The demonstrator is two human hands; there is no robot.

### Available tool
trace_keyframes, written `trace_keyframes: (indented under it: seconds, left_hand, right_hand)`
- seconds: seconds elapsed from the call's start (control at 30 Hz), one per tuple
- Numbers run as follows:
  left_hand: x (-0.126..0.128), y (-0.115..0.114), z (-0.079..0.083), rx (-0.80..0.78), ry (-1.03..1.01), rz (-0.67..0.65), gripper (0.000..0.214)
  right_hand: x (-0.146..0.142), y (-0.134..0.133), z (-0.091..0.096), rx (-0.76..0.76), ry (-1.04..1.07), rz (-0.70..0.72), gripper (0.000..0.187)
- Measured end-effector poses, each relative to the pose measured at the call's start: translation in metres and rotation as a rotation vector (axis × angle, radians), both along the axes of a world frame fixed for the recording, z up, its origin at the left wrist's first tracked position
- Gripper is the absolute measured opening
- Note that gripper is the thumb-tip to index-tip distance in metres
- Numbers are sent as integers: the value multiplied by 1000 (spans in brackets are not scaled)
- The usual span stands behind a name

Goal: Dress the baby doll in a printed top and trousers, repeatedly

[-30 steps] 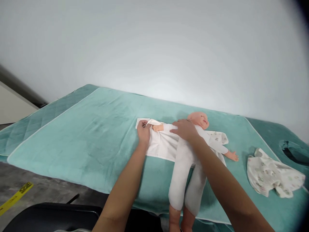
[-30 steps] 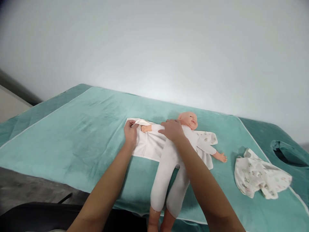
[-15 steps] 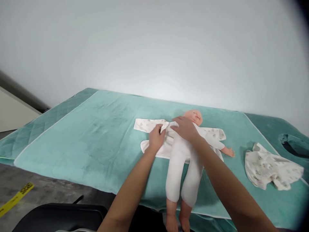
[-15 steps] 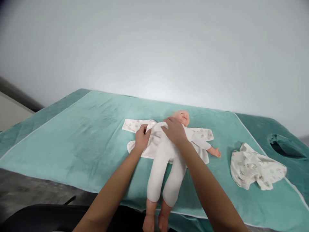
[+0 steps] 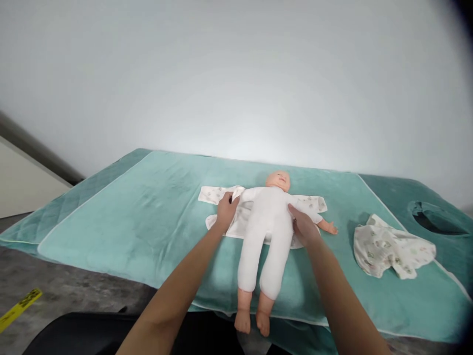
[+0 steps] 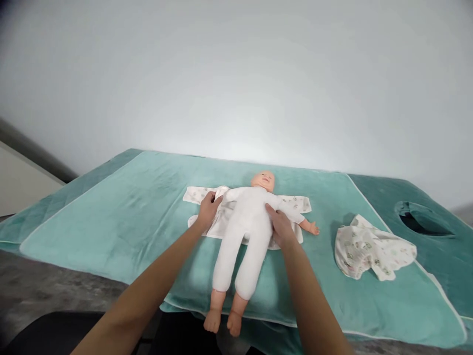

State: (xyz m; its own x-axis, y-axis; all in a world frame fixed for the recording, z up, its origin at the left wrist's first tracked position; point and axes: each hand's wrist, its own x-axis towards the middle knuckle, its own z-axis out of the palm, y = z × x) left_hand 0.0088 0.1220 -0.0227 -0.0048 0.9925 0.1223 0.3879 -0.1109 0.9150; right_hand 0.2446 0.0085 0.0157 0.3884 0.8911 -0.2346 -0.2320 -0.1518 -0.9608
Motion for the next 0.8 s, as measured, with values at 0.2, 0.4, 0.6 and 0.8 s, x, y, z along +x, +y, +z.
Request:
trace_keyframes:
  seconds: [0.2,0.4,0.6,0.8]
  left_hand:
    - [3,23,27,-48,-44,-2,20]
    - [18,47,55,-41,59,14,20]
    - [34,21,95,-160,233,-133,13]
    - [42,-43,140,-108,483,-564,27]
  right_hand:
    - [-21,22,-12,99,105,2,50]
    - [-28,38,-38,193,210,140,53]
    - [-25,38,-52,137,362,173,64]
    - [-27,38,-47,176,370,153,54]
